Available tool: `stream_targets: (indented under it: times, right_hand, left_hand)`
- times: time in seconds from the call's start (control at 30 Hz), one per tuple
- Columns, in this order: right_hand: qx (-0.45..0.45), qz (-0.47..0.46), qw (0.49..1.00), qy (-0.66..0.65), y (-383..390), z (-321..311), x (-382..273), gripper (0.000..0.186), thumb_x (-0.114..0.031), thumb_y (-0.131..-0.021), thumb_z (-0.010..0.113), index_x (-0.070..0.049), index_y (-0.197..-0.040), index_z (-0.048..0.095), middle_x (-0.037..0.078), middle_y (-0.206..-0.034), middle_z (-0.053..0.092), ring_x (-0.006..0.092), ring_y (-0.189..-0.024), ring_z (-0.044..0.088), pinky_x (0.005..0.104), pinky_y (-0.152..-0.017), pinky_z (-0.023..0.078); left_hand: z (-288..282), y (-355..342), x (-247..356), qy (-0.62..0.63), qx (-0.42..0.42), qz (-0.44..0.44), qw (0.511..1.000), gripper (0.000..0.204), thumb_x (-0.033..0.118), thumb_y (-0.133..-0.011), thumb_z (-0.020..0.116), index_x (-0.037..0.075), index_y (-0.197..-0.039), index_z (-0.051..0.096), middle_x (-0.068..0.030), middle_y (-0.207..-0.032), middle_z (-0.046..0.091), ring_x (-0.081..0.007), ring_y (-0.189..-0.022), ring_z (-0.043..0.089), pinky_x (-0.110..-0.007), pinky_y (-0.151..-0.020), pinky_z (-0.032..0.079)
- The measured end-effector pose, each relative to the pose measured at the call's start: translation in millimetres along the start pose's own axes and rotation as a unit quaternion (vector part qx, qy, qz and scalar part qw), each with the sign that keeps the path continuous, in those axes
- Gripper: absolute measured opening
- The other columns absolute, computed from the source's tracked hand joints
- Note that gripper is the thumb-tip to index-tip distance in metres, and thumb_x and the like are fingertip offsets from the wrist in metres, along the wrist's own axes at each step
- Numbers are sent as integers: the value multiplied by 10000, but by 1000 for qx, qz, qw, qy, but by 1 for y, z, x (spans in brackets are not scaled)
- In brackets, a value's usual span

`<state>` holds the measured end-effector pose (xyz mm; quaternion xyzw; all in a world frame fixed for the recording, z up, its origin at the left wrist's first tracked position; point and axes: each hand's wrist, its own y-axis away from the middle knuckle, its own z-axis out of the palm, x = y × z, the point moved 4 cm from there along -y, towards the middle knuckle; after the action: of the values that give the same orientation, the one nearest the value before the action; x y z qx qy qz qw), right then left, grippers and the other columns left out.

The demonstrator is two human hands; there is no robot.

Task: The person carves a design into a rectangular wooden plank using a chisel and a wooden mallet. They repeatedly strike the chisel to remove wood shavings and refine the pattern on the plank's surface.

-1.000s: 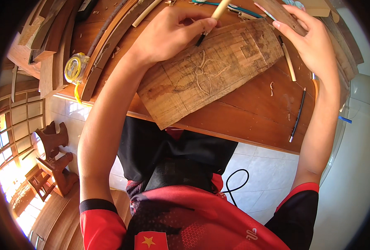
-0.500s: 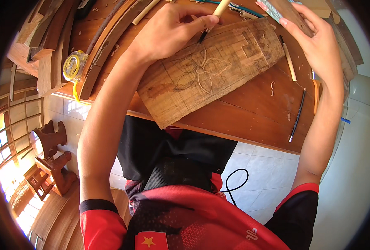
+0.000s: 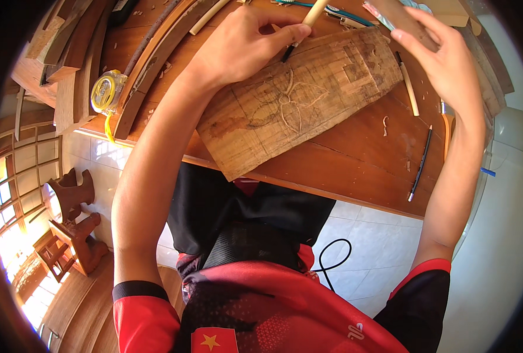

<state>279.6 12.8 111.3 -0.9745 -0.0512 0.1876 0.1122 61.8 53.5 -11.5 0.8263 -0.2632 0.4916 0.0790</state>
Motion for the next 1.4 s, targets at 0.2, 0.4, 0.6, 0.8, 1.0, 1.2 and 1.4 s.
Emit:
stream_targets:
  times: [0.2,0.4,0.6,0.8,1.0,1.2,1.4]
  right_hand:
    - [11,-50,999,-12,-2,9,7,336,-131,-881,774,70,-1142,710,183,-990,756,202,-915,695,349,-849,524]
    - [-9,-67,997,-36,-9,13,25,347,-139,-878,778,67,-1148,710,192,-1014,760,222,-940,694,354,-868,524]
    - [-60,-77,989,-112,-11,19,34,323,-130,-894,765,59,-1150,707,164,-994,754,175,-909,672,335,-841,525]
    - [-60,-40,991,-112,-13,25,53,418,-175,-936,763,62,-1265,661,116,-1116,739,150,-1015,656,303,-929,488]
    - [-31,-29,995,-89,-12,28,74,514,-336,-934,767,-4,-1313,664,149,-1101,766,198,-853,725,333,-864,545]
    - [-36,-48,994,-88,-7,27,66,506,-317,-931,770,6,-1305,662,151,-1083,765,193,-843,716,330,-849,543]
    - [-41,-61,995,-71,-9,21,65,496,-304,-934,767,9,-1304,661,161,-1082,762,216,-940,714,336,-870,540]
  left_hand:
    - [0,0,0,1,-5,-20,1000,385,399,-1027,640,62,-1153,776,9,-800,651,-73,-714,529,-276,-660,442]
    - [2,-2,-7,-13,19,9,1000,372,380,-1025,638,58,-1147,778,-3,-830,681,-85,-748,559,-287,-692,458]
    - [2,-1,-10,-26,17,-13,999,373,366,-1014,644,40,-1134,779,-17,-843,698,-99,-778,583,-296,-720,471]
    - [1,3,-6,-21,18,-3,1000,371,357,-1007,657,27,-1129,777,-15,-827,695,-92,-755,577,-285,-701,466]
    - [-3,1,-4,28,34,-27,999,376,352,-1013,664,17,-1149,768,-23,-794,678,-70,-687,537,-262,-620,432]
    - [-2,0,-3,7,48,-6,999,382,359,-1018,660,16,-1150,765,-6,-736,627,-68,-656,505,-270,-597,418]
    - [-1,-2,-6,23,49,20,998,382,367,-1019,660,27,-1157,767,4,-715,608,-64,-651,510,-271,-588,415]
